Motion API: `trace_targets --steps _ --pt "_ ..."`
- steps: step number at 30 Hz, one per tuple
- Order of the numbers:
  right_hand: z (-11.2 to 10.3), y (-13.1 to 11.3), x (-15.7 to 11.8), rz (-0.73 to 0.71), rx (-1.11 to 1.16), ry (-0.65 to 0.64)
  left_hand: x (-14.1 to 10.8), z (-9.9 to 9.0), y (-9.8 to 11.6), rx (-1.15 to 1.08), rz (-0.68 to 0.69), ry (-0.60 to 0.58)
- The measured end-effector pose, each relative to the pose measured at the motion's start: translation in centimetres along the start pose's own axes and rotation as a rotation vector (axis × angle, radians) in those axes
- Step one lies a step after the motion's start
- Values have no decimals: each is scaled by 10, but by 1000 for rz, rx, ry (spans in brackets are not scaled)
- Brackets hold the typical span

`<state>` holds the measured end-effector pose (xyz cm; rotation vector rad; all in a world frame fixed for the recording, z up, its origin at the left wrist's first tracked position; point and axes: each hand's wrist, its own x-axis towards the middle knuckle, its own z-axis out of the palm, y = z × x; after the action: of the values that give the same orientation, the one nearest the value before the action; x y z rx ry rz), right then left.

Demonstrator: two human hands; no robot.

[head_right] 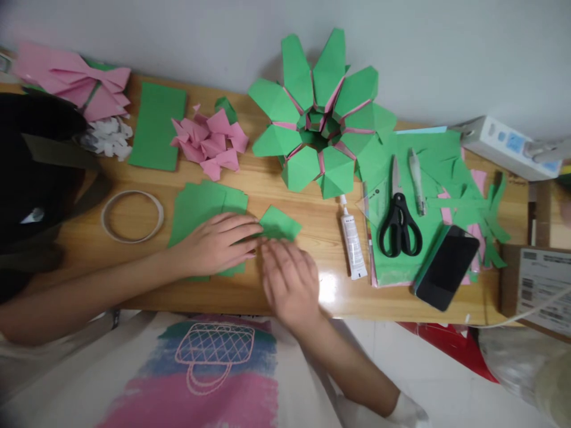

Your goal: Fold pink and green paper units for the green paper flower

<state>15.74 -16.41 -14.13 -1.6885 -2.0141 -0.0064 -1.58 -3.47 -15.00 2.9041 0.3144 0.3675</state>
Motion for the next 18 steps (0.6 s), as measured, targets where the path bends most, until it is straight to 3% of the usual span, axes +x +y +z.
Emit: trace_targets --steps 3,6,18 --pt "2 -11 -9 1 -6 -166 0 0 0 -6 5 39" --pt "6 -10 -14 40 -48 -245 0 1 0 -10 18 66" --pt "11 -8 -14 67 -88 -255 -5 3 1 -24 -16 49"
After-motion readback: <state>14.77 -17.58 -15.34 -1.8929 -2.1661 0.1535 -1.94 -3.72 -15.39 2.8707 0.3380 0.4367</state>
